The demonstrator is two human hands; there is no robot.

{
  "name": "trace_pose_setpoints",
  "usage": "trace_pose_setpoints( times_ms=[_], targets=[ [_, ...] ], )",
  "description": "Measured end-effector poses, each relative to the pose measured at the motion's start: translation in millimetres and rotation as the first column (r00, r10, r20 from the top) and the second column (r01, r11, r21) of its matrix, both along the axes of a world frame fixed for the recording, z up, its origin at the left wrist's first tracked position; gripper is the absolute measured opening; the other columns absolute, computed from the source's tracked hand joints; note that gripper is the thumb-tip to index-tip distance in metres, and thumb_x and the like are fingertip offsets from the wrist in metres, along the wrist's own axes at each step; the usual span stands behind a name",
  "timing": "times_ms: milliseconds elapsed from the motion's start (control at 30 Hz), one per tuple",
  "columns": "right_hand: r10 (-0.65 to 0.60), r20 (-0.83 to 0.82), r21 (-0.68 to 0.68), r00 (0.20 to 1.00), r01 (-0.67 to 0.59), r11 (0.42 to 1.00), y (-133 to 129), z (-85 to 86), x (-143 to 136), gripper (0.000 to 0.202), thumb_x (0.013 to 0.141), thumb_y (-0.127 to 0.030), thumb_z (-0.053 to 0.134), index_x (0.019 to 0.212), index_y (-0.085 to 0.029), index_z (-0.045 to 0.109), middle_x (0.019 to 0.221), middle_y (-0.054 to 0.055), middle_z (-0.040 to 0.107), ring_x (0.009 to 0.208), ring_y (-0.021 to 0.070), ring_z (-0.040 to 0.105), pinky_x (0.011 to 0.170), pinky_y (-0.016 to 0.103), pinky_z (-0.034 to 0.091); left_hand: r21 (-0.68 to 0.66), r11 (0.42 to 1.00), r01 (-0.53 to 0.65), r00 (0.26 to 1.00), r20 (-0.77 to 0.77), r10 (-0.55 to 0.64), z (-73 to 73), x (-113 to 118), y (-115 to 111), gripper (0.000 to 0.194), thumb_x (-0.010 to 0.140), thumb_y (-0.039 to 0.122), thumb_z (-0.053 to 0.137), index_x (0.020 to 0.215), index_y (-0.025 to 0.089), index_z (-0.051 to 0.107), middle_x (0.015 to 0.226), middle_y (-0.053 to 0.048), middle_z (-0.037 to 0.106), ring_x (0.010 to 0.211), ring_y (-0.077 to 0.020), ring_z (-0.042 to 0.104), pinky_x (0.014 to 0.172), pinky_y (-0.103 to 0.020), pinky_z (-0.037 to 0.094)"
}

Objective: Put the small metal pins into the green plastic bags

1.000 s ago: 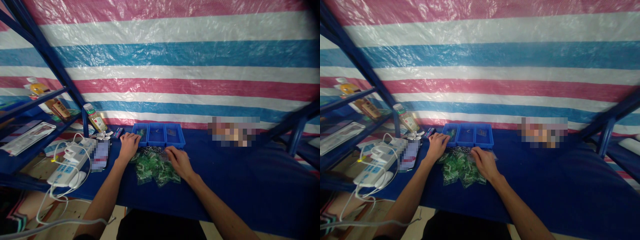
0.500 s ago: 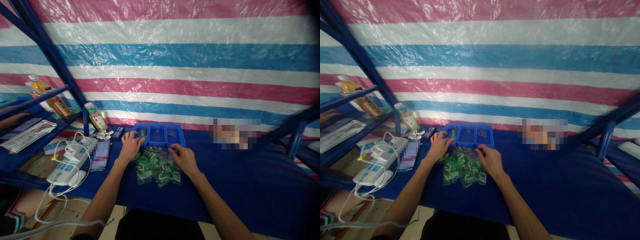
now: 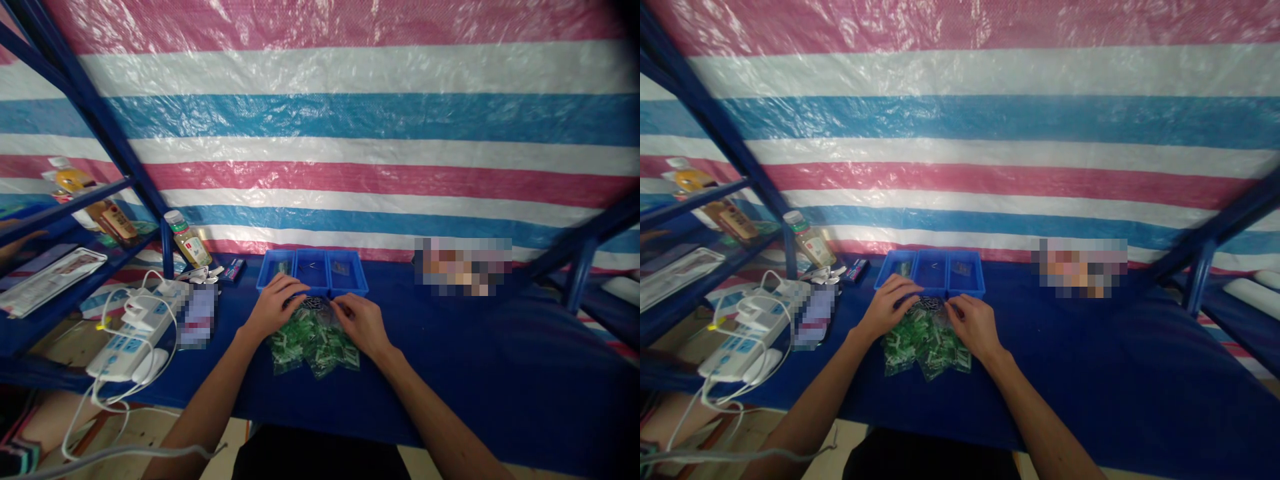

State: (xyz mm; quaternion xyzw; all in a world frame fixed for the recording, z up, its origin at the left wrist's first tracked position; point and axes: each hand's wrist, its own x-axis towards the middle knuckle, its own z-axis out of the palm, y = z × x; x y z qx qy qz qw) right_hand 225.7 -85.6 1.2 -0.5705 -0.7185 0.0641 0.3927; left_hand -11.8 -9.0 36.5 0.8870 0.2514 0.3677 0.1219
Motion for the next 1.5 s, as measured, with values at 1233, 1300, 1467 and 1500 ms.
trace_pose_setpoints(
  times_ms=[1233,1300,1467,1500],
  targets=[
    [0.100,-0.510,-0.100,0.854,-0.174,0.980,-5,-2.3,-12,0.019,0.095,-0.040,0.064,0.098,-0.022,0.070,0.067,-0.001,0.066,0.057,0.0168,0.061,0.061,0.029,0.049,-0.009,0.993,0.118,0.993,0.014,-0.118,-12.4,18,-9,0.013,0.097,0.026,0.062,0.105,0.020,0.072,0.106,-0.009,0.068,0.105,-0.0225,0.059,0.094,-0.040,0.047],
    [0.129,-0.500,-0.097,0.856,-0.203,0.974,-7,0.7,-13,0.022,0.091,-0.041,0.070,0.103,-0.023,0.071,0.066,-0.002,0.066,0.058,0.0168,0.060,0.060,0.029,0.048,-0.009,0.995,0.101,0.995,0.024,-0.101,-12.0,17,-9,0.013,0.098,0.026,0.061,0.103,0.020,0.072,0.107,-0.009,0.067,0.105,-0.0225,0.058,0.093,-0.039,0.047],
    [0.224,-0.395,0.003,0.891,-0.242,0.970,-9,6.7,-15,0.016,0.094,-0.038,0.068,0.098,-0.023,0.073,0.085,0.003,0.065,0.067,0.0159,0.057,0.060,0.029,0.044,-0.051,0.988,0.147,0.989,0.002,-0.148,-10.7,17,-10,0.013,0.100,0.025,0.057,0.099,0.018,0.069,0.104,-0.009,0.068,0.103,-0.0217,0.057,0.094,-0.038,0.046],
    [0.223,-0.376,0.020,0.899,-0.233,0.972,-8,6.9,-15,0.016,0.097,-0.036,0.064,0.097,-0.024,0.074,0.088,0.004,0.064,0.070,0.0163,0.058,0.061,0.029,0.045,-0.058,0.986,0.158,0.987,-0.010,-0.159,-10.5,17,-11,0.013,0.100,0.025,0.057,0.098,0.018,0.068,0.102,-0.009,0.068,0.102,-0.0217,0.057,0.094,-0.038,0.045]
  ],
)
